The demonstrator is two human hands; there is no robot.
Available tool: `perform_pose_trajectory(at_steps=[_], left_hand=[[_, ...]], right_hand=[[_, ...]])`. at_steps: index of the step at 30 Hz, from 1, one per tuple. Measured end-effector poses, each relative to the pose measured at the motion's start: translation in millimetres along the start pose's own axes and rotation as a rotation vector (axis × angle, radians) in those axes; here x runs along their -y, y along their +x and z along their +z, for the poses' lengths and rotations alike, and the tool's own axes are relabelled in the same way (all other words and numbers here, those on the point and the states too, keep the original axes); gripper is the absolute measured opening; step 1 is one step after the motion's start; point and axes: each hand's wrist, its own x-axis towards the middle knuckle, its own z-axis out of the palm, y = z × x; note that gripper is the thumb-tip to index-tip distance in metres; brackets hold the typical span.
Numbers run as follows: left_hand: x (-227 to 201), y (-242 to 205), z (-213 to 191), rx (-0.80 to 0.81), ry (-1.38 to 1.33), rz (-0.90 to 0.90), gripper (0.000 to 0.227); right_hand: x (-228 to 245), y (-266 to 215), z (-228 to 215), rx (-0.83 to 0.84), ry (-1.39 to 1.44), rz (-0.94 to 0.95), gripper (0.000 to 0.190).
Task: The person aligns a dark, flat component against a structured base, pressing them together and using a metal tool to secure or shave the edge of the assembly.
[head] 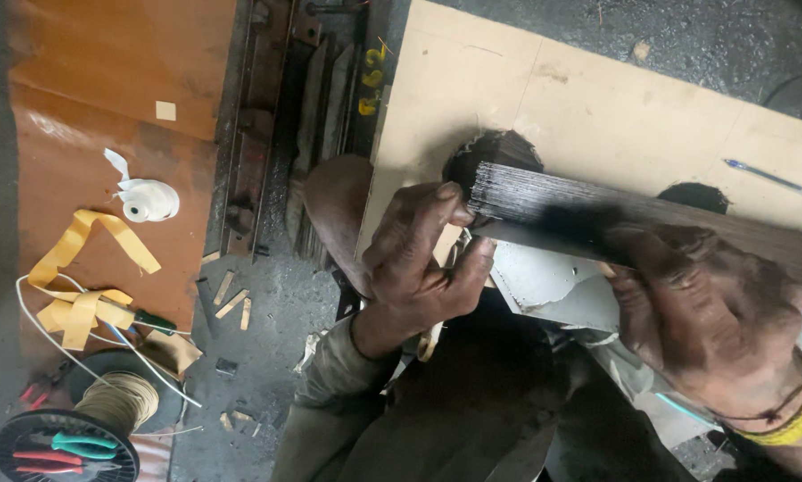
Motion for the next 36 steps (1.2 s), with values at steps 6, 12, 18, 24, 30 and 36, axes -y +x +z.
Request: perform_pose_trajectory(at_steps=[6, 12, 18, 24, 30, 36], left_hand=[[5.5, 0.1, 1.2, -0.015, -0.020, 0.011, 0.063], [7.7, -4.2, 0.1, -0.016, -0.030, 0.028, 0.064], [5.9, -3.1, 5.6, -0.046, -0.038, 0.022, 0.068], [1.7, -8.8, 2.5, -0.025, 0.088, 0.079, 0.070], [1.7, -21.2, 11.7, -0.086, 0.092, -0.045, 0.068], [-8.1, -14.4, -1.0, -0.047, -0.100, -0.082, 0.039]], right_hand=[[-6.5, 3.0, 8.2, 0.077, 0.353, 0.047, 0.046], [-3.0, -4.3, 7.1, 0.057, 0.159, -0.013, 0.064], [-2.2, -2.5, 15.3, 0.088, 0.281, 0.025, 0.050], [4.7, 11.5, 10.3, 0.010, 0.351, 0.054, 0.038], [6.9, 27.1, 16.7, -0.124, 0.284, 0.047, 0.038], [-2.0, -22.3, 16.8, -0.124, 0.296, 0.143, 0.047]])
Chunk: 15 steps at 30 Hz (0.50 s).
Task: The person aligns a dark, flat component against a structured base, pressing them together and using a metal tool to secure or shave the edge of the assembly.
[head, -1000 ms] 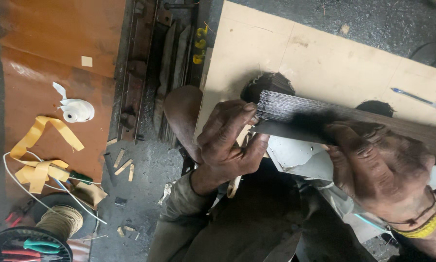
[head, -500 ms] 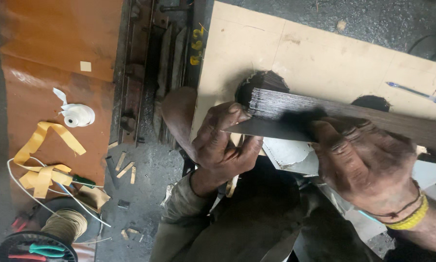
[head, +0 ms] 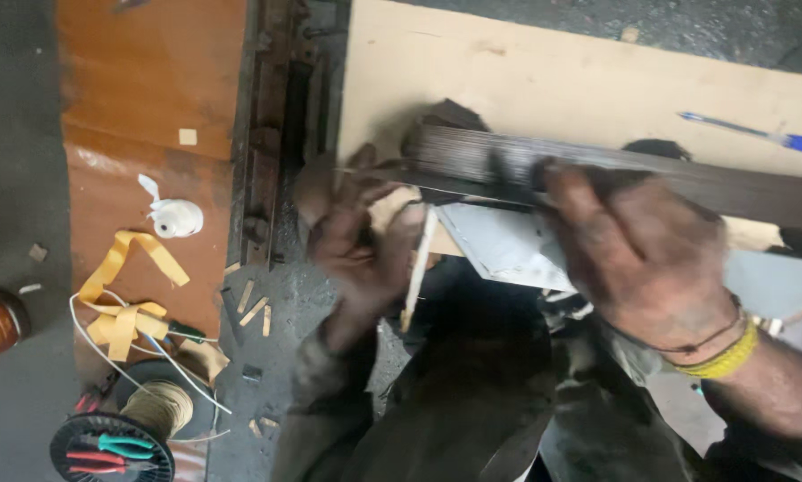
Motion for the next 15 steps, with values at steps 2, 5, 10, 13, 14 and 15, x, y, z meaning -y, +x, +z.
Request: perform_pose_trajectory(at_steps=[2, 5, 10, 13, 14, 15], left_hand=[[-14.5, 2.3, -18.6, 0.025, -0.165, -0.242, 0.030], [-24.0, 21.4, -43.3, 0.045, -0.489, -0.456, 0.030], [-47.3, 48.6, -43.3, 0.241, 0.054, -0.403, 0.035], [-46.7, 48.0, -45.2, 0.300, -0.005, -0.335, 0.035], [-44.5, 43.2, -45.8, 0.256, -0.061, -0.369, 0.035], [-43.4, 38.4, -47.8, 0.214, -0.105, -0.409, 0.035]], right_hand=[[-14.3, -32.3, -2.9, -0.069, -0.078, 0.040, 0.047], [-42.8, -89.0, 5.5, -0.193, -0.062, 0.098, 0.042], [-70.7, -153.9, 17.4, -0.143, -0.158, 0.258, 0.025], [-82.7, -150.7, 8.4, -0.154, -0.213, 0.194, 0.025], [-90.0, -148.2, -0.1, -0.151, -0.258, 0.154, 0.027], [-97.5, -146.9, -8.7, -0.146, -0.299, 0.111, 0.029]])
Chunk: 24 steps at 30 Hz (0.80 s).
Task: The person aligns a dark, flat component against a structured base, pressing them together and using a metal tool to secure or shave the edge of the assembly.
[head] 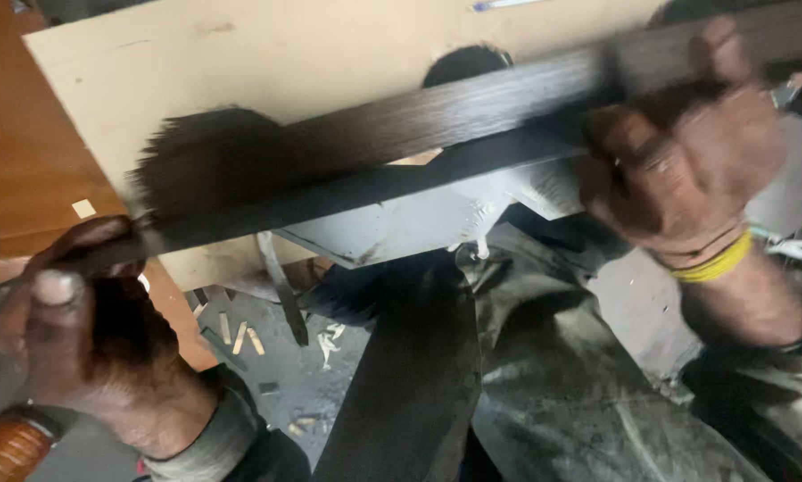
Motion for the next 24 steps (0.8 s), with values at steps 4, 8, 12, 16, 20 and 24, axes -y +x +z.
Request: perform_pose_trajectory(at_steps=[4, 8, 12, 16, 20, 24], left_hand=[[9.0, -7.6, 5.5, -0.110, -0.137, -0.067, 0.032], [14.0, -5.8, 15.3, -0.145, -0.015, -0.033, 0.028], [17.7, -3.3, 34.6, -0.219, 0.065, 0.056, 0.013], [9.6, 2.7, 50.7, -0.228, -0.007, 0.019, 0.021], [3.3, 7.0, 62.4, -0.288, 0.039, -0.015, 0.024], [6.4, 5.8, 71.5, -0.308, 0.085, 0.056, 0.024]], right_hand=[[-5.4, -3.4, -3.5, -0.029, 0.009, -0.042, 0.032], [-0.9, -19.9, 8.8, -0.021, -0.027, 0.051, 0.031], [4.8, -36.4, 17.9, -0.043, -0.005, 0.149, 0.039], [3.7, -52.9, 23.4, 0.050, 0.017, 0.198, 0.034], [7.7, -60.4, 38.1, 0.014, 0.016, 0.223, 0.037], [15.4, -56.6, 52.3, -0.044, -0.055, 0.164, 0.051]])
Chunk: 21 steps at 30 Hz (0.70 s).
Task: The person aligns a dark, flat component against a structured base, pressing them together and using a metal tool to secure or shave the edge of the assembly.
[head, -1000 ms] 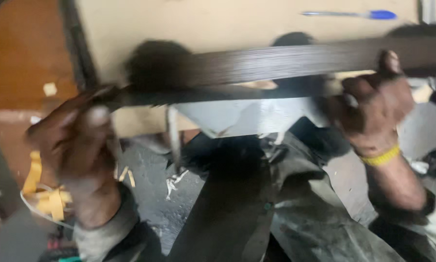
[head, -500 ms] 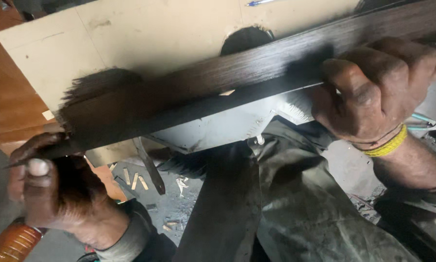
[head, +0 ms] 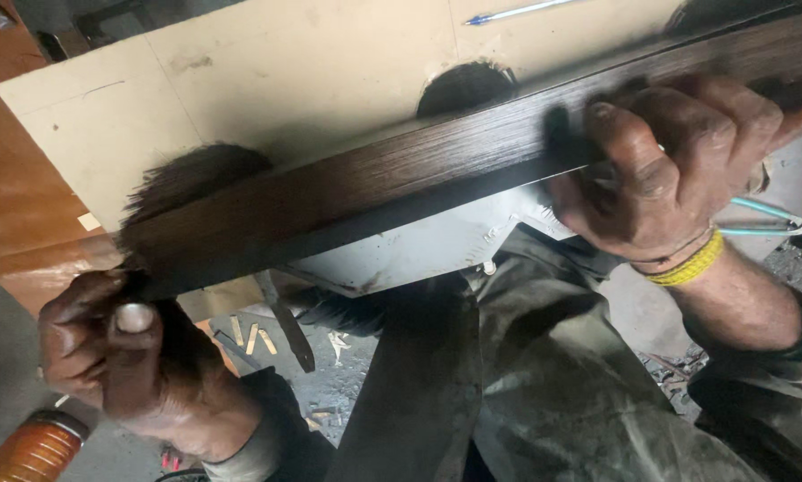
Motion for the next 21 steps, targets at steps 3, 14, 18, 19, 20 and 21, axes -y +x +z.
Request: perform_pose_trajectory(at_steps=[3, 14, 18, 19, 20, 21], left_hand=[[-1.3, 0.9, 1.6, -0.014, 0.042, -0.010, 0.025], [9.0, 2.5, 3.5, 0.006, 0.078, 0.036, 0.028], [9.8, 1.0, -1.7, 0.005, 0.099, 0.040, 0.026], [10.9, 0.5, -1.8, -0.008, 0.086, 0.047, 0.027], [13.8, -1.7, -0.3, -0.032, 0.044, 0.051, 0.029], [13.0, -3.6, -1.1, -0.054, 0.048, 0.034, 0.029]], right_hand=[[2.4, -2.5, 6.5, -0.019, -0.015, -0.005, 0.058], [-1.9, -27.9, -2.6, 0.070, 0.003, -0.047, 0.081], [-1.6, -40.9, 15.4, 0.044, -0.003, -0.031, 0.088], [-3.0, -44.1, 18.4, 0.045, -0.006, -0.030, 0.090], [-3.1, -48.4, 21.1, 0.047, -0.008, -0.033, 0.091], [-4.0, -53.0, 22.3, 0.044, -0.012, -0.033, 0.093]])
